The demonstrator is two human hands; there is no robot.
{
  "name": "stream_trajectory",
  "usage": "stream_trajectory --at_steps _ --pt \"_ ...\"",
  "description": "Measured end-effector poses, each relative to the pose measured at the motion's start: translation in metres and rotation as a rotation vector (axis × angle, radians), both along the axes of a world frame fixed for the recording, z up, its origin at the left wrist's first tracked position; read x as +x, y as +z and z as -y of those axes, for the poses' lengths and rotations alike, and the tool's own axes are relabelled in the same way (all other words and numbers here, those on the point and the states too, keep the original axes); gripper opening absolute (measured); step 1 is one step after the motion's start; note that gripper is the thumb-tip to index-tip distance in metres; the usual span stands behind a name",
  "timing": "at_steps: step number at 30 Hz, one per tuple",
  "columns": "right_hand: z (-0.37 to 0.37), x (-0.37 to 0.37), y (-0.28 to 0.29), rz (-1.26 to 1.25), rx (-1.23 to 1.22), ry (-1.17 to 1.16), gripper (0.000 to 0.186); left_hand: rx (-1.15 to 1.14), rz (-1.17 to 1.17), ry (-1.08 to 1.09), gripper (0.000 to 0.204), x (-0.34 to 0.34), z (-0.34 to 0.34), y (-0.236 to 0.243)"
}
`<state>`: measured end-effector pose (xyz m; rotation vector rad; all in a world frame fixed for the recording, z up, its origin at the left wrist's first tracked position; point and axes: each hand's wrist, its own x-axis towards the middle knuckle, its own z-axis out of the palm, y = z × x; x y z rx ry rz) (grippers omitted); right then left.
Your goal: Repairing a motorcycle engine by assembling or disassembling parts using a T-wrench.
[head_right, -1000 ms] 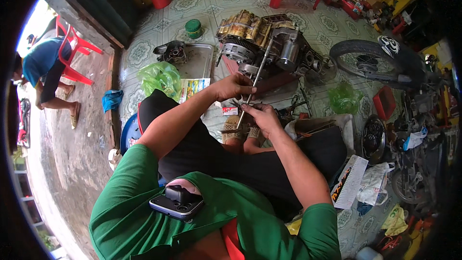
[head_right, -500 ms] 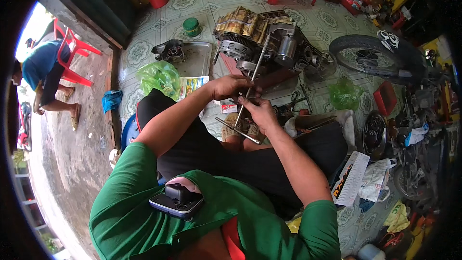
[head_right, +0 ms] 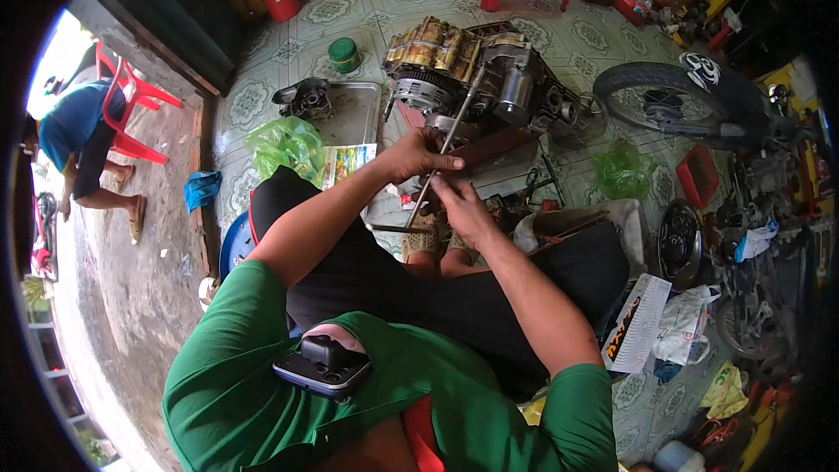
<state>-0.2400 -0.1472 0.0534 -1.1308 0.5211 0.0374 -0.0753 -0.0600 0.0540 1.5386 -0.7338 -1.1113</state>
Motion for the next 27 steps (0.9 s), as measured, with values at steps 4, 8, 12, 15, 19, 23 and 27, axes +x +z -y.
stream_trajectory --at_steps 4,8,12,15,19,23,27 --pt "0.004 0.002 -0.006 0.003 -0.26 0.05 0.019 0.025 0.23 0.027 0.05 -0.005 0.006 0.002" --pt "0.008 0.001 -0.013 -0.026 -0.197 -0.055 0.016 0.088 -0.105 -0.089 0.05 0.002 0.005 0.004" --pt "0.011 -0.005 -0.014 -0.104 -0.268 -0.037 0.018 0.007 -0.015 -0.139 0.033 0.009 -0.002 0.001" --pt "0.014 -0.009 -0.01 -0.054 -0.205 -0.015 0.021 -0.067 -0.228 -0.232 0.022 0.011 0.004 -0.005" --pt "0.011 -0.009 -0.004 -0.057 -0.16 0.044 0.024 -0.071 -0.223 -0.109 0.021 0.003 0.009 -0.012" --pt "0.012 -0.009 -0.001 -0.159 -0.477 0.154 0.027 -0.041 -0.041 0.029 0.032 -0.006 0.011 -0.01" --pt "0.018 -0.01 -0.008 -0.126 -0.394 0.172 0.028 0.011 -0.051 -0.038 0.049 -0.006 0.014 -0.002"
